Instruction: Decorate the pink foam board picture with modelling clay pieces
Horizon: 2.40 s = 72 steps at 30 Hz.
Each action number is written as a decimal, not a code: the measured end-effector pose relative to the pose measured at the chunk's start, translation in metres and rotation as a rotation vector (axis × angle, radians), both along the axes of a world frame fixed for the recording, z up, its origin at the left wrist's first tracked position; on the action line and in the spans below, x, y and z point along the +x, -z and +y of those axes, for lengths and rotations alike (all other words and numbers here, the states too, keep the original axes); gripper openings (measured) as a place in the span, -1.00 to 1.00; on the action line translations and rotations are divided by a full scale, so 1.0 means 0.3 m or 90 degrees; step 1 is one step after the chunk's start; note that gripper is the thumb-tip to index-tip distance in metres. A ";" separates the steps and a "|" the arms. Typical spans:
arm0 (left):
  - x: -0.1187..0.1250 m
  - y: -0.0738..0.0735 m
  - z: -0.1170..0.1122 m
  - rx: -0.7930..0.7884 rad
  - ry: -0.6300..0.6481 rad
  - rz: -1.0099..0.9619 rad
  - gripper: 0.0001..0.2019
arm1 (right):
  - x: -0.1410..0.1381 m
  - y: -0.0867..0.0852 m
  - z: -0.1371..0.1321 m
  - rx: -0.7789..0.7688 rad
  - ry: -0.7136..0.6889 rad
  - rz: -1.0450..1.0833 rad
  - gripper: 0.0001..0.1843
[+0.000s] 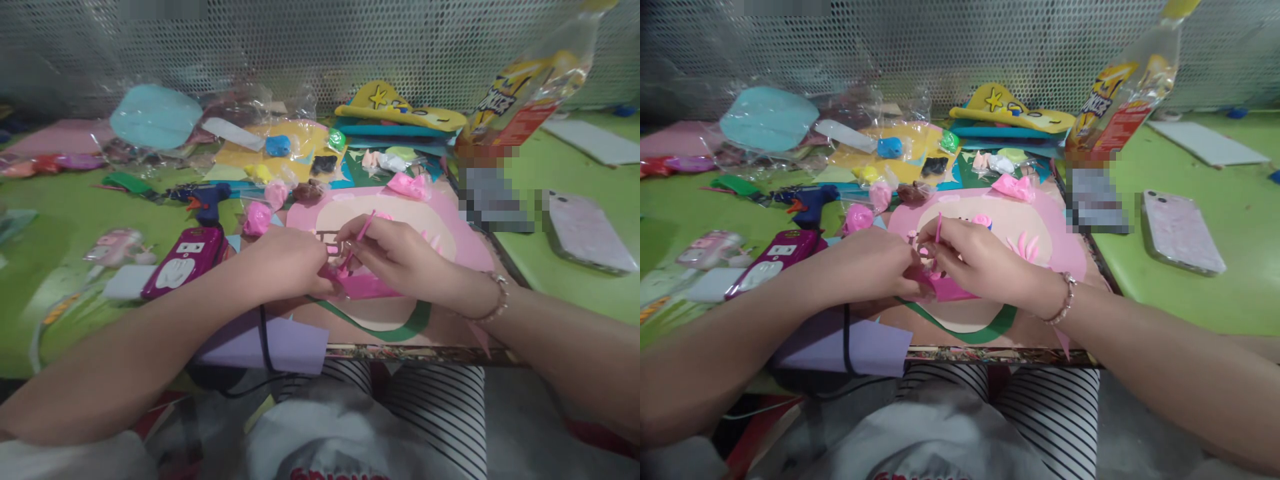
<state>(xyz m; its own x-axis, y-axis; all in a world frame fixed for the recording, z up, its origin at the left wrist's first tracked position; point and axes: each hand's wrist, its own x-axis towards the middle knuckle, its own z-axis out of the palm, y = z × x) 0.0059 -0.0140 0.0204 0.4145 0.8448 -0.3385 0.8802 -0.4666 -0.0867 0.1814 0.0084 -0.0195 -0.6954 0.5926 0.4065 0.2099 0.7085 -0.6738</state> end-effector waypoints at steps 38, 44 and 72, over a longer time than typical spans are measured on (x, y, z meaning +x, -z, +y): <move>-0.009 0.008 0.008 -0.013 0.001 -0.009 -0.50 | 0.008 -0.002 0.000 -0.107 0.042 0.067 -0.93; -0.010 0.012 0.010 -0.008 0.008 0.003 -0.50 | 0.009 -0.004 -0.001 -0.094 0.041 0.065 -0.92; -0.007 0.016 0.009 0.009 0.032 -0.007 -0.54 | 0.008 -0.005 0.000 -0.117 0.048 0.069 -0.92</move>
